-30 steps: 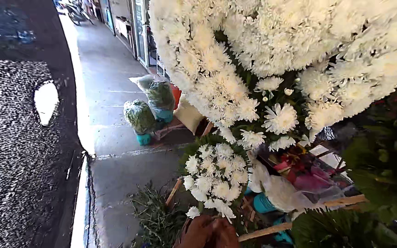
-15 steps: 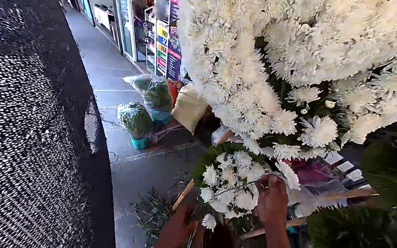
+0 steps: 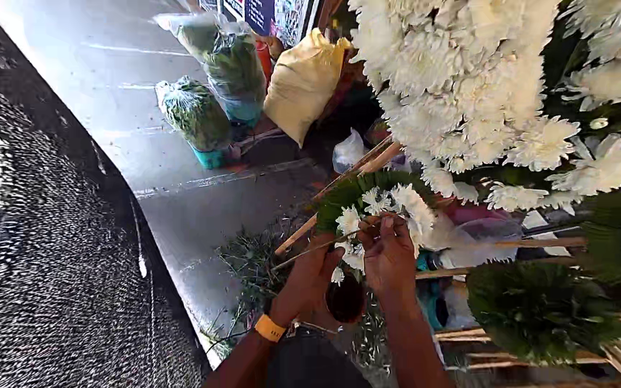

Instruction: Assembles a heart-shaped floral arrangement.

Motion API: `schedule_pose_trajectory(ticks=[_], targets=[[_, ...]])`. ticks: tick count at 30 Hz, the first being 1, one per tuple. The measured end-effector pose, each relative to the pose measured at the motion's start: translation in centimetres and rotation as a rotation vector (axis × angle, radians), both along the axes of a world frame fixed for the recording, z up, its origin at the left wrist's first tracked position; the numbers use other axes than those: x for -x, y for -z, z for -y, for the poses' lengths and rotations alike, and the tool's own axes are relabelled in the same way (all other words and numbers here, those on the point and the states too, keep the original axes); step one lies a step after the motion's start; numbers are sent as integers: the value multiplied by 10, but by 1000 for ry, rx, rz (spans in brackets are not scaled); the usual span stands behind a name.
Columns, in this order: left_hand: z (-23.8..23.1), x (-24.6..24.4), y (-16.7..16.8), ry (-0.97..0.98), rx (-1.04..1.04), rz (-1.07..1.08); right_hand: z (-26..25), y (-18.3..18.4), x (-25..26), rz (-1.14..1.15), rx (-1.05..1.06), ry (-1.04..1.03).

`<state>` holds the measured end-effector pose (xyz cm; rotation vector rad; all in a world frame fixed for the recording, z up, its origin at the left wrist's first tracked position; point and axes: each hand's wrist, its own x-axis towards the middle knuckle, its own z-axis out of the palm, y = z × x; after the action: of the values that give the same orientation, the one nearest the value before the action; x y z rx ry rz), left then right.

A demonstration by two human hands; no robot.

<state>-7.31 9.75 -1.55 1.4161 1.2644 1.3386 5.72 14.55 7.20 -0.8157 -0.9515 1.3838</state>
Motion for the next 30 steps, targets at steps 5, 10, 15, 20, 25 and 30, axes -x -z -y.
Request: schedule_pose_trajectory(ticks=[5,10,15,20,25,30], targets=[[-15,12,-15,117,-185,265,3,1,18,82,65,-93],[-25,14,-10,97,-223,230,0,-2,18,94,146,-144],[-21,7,-3,95,-124,310,-14,-6,2,130,99,62],[-36,11,-16,131,-161,407,-46,-25,-33,356,-104,-34],[-73,0,-61,187,-94,952,-42,-25,-30,671,-131,-319],[-102,-19,-72,124,-77,1115,-64,-26,-40,718,-207,-76]])
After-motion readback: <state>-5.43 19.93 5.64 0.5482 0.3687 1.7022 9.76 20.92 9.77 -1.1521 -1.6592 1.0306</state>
